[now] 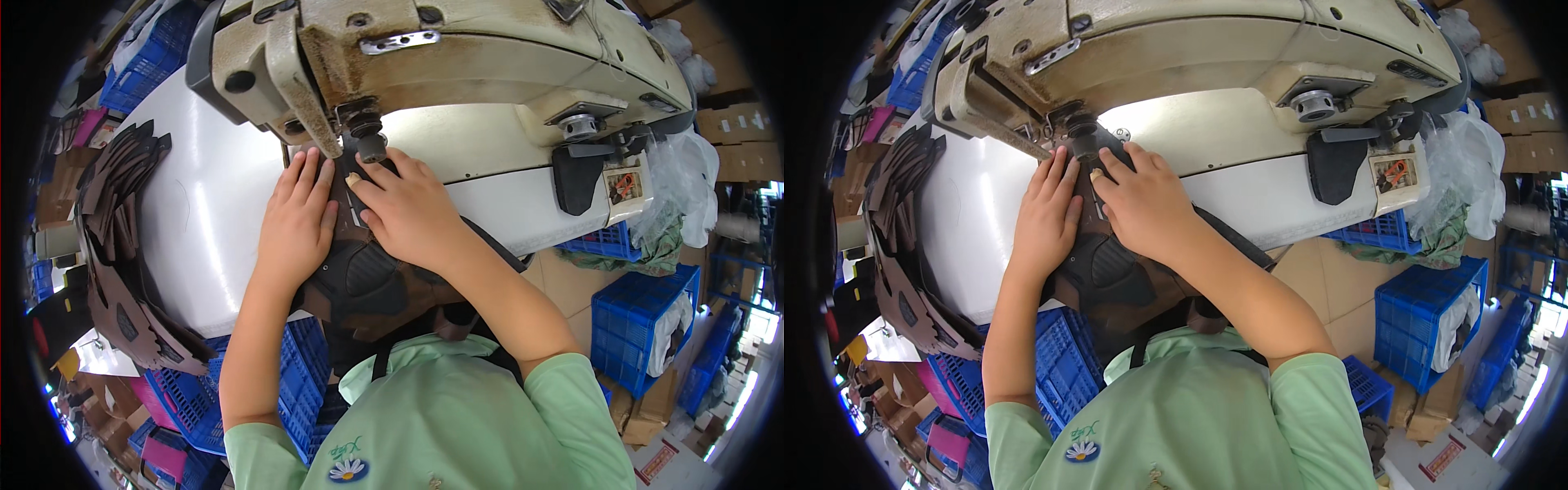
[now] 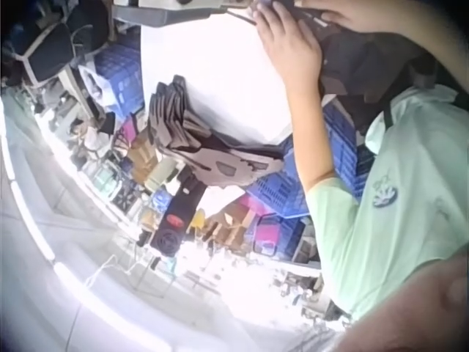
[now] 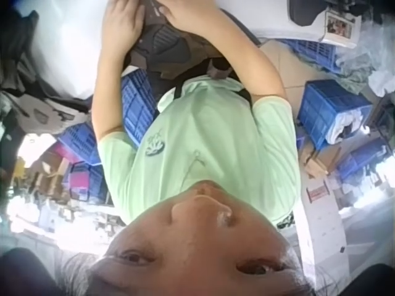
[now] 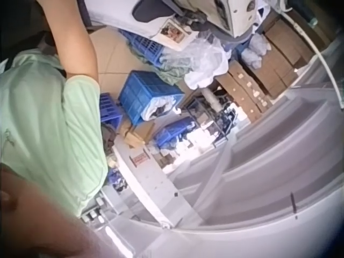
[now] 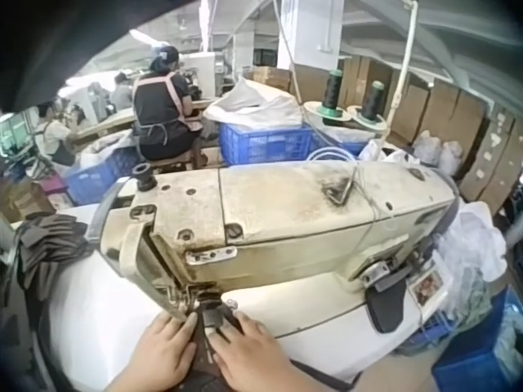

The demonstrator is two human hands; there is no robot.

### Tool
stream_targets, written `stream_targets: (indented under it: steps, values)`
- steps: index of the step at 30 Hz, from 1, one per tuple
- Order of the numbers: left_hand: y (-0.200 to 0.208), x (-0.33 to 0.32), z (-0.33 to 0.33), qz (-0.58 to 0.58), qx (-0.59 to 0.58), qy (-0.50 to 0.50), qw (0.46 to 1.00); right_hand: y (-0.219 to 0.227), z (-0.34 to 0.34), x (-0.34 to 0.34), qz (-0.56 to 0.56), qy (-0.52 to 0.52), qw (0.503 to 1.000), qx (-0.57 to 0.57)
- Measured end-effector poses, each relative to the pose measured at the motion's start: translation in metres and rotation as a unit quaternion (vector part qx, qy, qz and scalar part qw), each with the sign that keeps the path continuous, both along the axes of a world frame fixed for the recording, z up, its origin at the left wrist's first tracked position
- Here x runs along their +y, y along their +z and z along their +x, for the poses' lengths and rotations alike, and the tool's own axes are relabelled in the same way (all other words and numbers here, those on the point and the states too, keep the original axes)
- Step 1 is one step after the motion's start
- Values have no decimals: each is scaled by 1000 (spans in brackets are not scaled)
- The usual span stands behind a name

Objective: Stitch together multiple pieces of leather panels using an industrial sewing machine to form part of a shoe upper.

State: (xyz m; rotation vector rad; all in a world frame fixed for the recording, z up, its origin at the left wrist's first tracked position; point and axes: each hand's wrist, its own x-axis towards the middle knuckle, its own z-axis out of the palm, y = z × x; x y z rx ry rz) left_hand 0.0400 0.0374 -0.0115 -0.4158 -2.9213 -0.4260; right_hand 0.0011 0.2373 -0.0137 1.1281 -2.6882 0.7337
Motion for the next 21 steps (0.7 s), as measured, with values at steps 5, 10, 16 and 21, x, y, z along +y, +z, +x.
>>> stream_targets:
  steps: [5, 10, 16, 21]
  values:
    - [-1, 0, 0, 7, 5, -1, 1000, 3, -2, 1, -5, 2, 1000, -6]
    - [-4, -3, 0, 69, 12, 14, 997, 8, -4, 7, -34, 9, 995, -91]
    - [0, 3, 6, 2, 12, 31, 999, 12, 2, 11, -12, 12, 996, -92]
    - [-4, 7, 16, 14, 10, 82, 996, 11, 9, 10, 14, -16, 998, -56]
